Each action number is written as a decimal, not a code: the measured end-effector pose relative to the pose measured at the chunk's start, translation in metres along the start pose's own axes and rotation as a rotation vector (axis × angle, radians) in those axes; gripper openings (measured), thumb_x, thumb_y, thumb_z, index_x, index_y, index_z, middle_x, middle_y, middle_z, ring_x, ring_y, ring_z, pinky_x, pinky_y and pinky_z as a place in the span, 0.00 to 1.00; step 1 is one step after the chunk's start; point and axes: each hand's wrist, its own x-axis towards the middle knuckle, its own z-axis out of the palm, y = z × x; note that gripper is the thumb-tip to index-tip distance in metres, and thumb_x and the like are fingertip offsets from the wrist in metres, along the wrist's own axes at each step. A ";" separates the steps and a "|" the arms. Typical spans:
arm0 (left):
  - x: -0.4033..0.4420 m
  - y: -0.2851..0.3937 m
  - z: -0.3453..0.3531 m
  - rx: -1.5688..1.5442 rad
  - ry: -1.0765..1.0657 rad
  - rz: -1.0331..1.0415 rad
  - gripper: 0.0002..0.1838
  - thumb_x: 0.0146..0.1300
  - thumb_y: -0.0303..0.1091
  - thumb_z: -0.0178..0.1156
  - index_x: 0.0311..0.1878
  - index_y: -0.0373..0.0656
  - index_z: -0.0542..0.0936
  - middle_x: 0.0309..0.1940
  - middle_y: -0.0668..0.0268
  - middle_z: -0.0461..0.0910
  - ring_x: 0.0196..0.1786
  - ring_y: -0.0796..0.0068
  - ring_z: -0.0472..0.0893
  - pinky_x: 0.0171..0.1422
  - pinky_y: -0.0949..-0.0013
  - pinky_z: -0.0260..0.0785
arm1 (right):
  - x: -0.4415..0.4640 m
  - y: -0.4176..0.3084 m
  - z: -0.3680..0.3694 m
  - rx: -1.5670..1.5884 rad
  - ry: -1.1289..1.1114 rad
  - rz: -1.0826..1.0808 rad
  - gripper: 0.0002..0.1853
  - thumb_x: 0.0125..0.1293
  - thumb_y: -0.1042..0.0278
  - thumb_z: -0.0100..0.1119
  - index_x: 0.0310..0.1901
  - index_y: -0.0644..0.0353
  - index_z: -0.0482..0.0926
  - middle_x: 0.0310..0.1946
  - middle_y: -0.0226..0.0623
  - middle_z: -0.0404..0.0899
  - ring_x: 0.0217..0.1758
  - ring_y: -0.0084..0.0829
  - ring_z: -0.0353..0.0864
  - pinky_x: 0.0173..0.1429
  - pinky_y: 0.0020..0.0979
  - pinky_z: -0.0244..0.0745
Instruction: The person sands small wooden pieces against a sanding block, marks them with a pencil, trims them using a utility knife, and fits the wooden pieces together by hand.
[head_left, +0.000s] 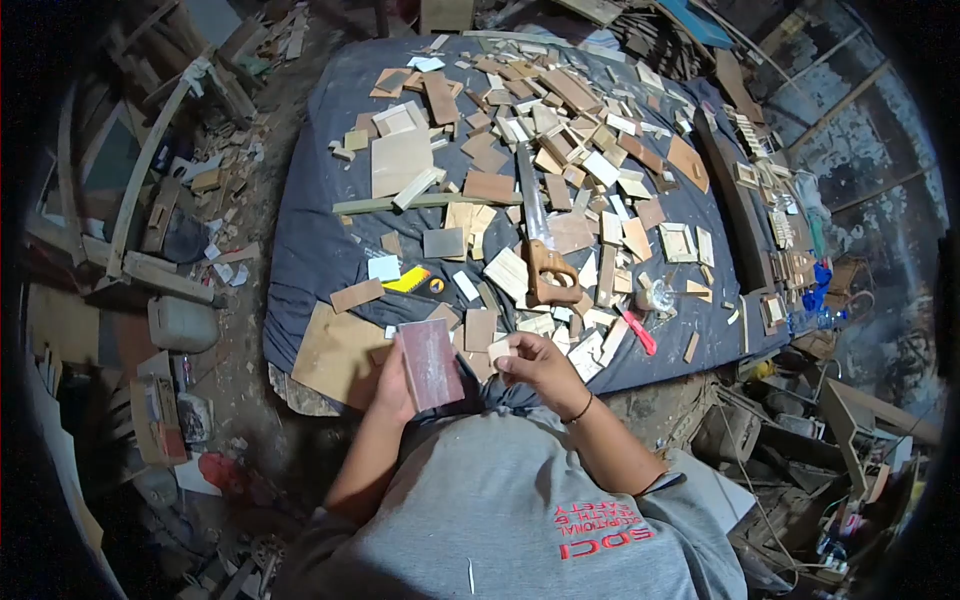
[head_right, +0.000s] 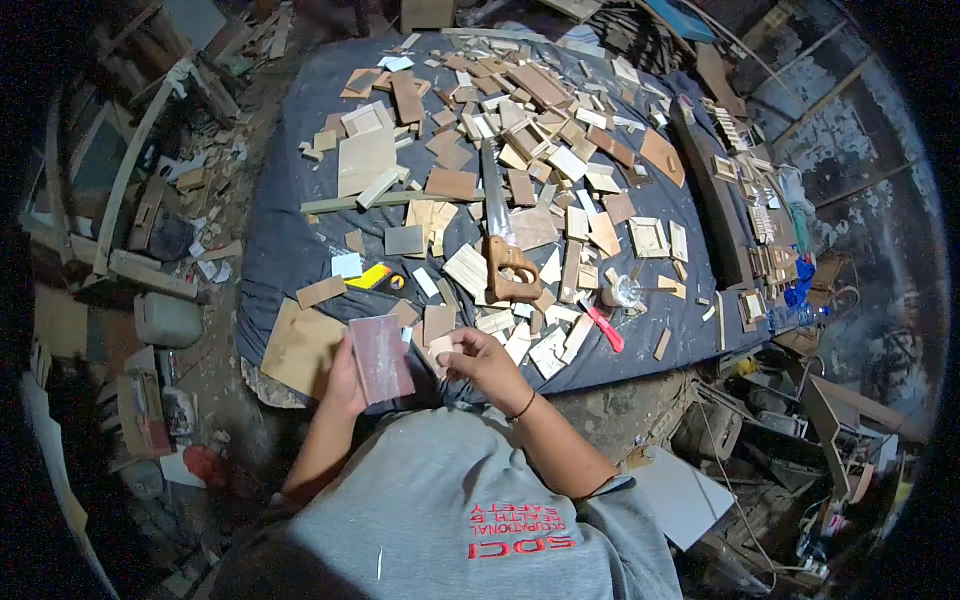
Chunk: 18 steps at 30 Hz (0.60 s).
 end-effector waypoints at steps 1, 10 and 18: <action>0.004 -0.006 -0.015 -0.004 0.011 0.009 0.36 0.68 0.63 0.45 0.63 0.39 0.70 0.51 0.54 0.79 0.51 0.58 0.81 0.55 0.53 0.75 | 0.002 0.006 -0.005 0.020 0.061 0.027 0.06 0.65 0.70 0.61 0.40 0.60 0.77 0.30 0.28 0.80 0.31 0.18 0.78 0.36 0.21 0.73; 0.017 -0.056 -0.050 0.612 0.391 -0.031 0.19 0.62 0.31 0.60 0.56 0.39 0.74 0.47 0.61 0.80 0.49 0.69 0.81 0.55 0.62 0.73 | 0.005 0.075 -0.059 0.035 0.220 0.159 0.04 0.63 0.72 0.59 0.36 0.57 0.72 0.30 0.28 0.77 0.33 0.23 0.79 0.40 0.28 0.78; 0.020 -0.031 -0.025 1.293 0.428 0.227 0.25 0.57 0.31 0.65 0.59 0.36 0.72 0.52 0.55 0.78 0.56 0.62 0.78 0.60 0.63 0.69 | -0.003 0.090 -0.072 0.048 0.294 0.123 0.04 0.63 0.71 0.57 0.32 0.58 0.73 0.25 0.25 0.72 0.28 0.21 0.72 0.36 0.25 0.72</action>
